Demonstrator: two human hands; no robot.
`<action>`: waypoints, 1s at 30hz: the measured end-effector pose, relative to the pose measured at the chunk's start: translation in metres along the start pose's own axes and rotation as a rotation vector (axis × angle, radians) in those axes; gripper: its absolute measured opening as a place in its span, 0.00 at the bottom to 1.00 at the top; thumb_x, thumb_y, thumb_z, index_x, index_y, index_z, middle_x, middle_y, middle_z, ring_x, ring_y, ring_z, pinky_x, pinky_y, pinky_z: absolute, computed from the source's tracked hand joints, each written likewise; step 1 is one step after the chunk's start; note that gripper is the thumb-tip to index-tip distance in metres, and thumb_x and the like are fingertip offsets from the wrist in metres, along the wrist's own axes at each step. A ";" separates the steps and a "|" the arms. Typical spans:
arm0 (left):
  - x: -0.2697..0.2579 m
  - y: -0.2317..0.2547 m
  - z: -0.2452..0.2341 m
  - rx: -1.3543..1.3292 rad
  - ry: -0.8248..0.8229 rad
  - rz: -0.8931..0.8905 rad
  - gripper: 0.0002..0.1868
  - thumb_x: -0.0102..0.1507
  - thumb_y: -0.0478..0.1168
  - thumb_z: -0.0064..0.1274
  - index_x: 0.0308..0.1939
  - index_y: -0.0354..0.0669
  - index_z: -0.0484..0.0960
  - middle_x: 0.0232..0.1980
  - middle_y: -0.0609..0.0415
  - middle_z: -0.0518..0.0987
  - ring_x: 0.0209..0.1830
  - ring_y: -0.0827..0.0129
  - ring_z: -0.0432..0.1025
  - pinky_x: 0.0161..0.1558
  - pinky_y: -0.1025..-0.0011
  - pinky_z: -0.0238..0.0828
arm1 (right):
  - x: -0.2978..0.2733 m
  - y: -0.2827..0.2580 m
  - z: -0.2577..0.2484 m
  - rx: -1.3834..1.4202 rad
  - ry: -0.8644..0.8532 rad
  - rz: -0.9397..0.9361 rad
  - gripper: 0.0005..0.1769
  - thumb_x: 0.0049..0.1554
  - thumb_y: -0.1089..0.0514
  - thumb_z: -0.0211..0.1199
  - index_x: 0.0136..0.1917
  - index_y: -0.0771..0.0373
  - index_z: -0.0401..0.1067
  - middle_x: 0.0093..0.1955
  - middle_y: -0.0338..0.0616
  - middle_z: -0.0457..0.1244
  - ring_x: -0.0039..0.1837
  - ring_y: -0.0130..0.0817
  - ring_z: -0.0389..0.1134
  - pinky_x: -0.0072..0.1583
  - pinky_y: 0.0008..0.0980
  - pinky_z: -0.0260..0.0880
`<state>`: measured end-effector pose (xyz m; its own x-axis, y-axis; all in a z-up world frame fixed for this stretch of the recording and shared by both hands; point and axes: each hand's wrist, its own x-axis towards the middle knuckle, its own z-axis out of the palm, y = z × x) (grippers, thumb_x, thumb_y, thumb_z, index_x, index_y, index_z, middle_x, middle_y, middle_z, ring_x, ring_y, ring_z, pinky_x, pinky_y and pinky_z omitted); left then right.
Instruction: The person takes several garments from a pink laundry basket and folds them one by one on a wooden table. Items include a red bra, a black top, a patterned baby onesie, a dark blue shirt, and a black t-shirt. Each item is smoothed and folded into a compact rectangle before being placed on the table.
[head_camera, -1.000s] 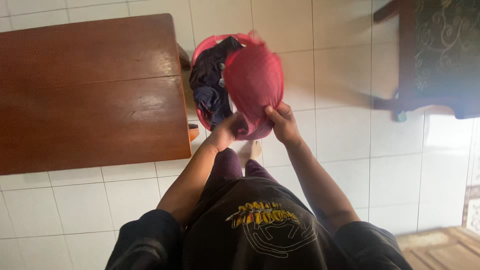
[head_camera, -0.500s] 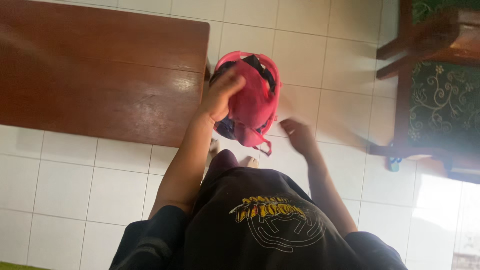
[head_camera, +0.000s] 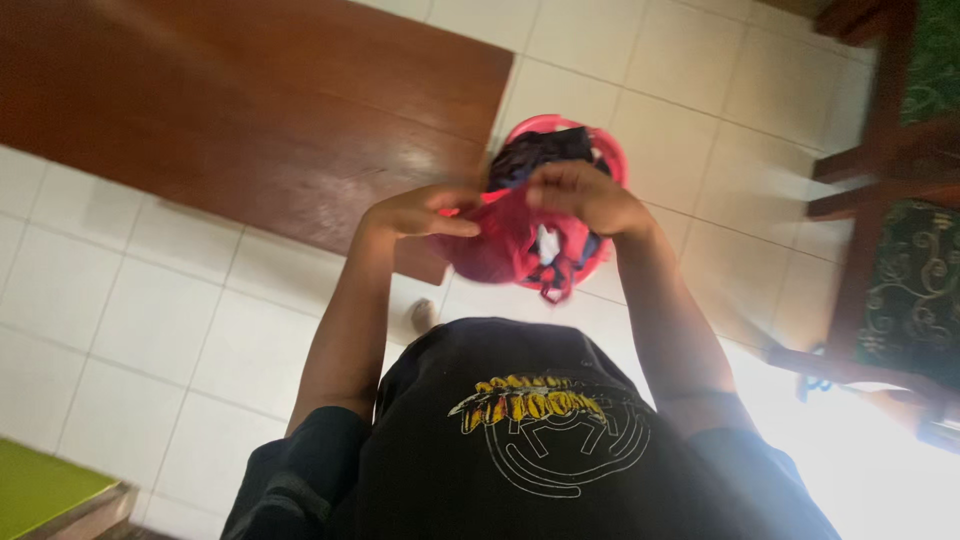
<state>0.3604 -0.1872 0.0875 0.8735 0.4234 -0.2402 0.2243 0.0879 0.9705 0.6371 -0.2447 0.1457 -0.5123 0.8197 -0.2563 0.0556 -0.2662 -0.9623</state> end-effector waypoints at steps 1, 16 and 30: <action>-0.004 0.000 -0.004 -0.099 0.046 0.079 0.21 0.61 0.39 0.62 0.57 0.42 0.78 0.51 0.60 0.79 0.55 0.76 0.71 0.58 0.75 0.66 | 0.011 0.000 0.002 -0.041 -0.008 -0.063 0.09 0.65 0.58 0.61 0.54 0.66 0.72 0.47 0.33 0.65 0.51 0.20 0.65 0.54 0.25 0.69; -0.107 0.038 -0.103 -0.364 -0.036 0.383 0.05 0.71 0.35 0.57 0.49 0.38 0.81 0.46 0.61 0.78 0.49 0.78 0.70 0.54 0.76 0.68 | 0.217 0.178 0.074 -0.747 0.010 0.159 0.24 0.54 0.52 0.67 0.60 0.68 0.74 0.56 0.56 0.70 0.55 0.41 0.70 0.58 0.38 0.73; -0.243 -0.067 -0.198 -0.393 0.753 0.508 0.08 0.68 0.34 0.50 0.38 0.41 0.67 0.38 0.63 0.64 0.40 0.78 0.60 0.47 0.79 0.60 | 0.172 0.234 0.066 -0.143 0.117 0.309 0.37 0.50 0.59 0.71 0.72 0.60 0.63 0.67 0.45 0.64 0.67 0.37 0.66 0.66 0.35 0.66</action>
<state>0.0477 -0.1177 0.0845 0.2924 0.9448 0.1480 -0.3793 -0.0275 0.9249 0.5050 -0.1993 -0.1179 -0.3513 0.7665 -0.5376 0.3163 -0.4433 -0.8387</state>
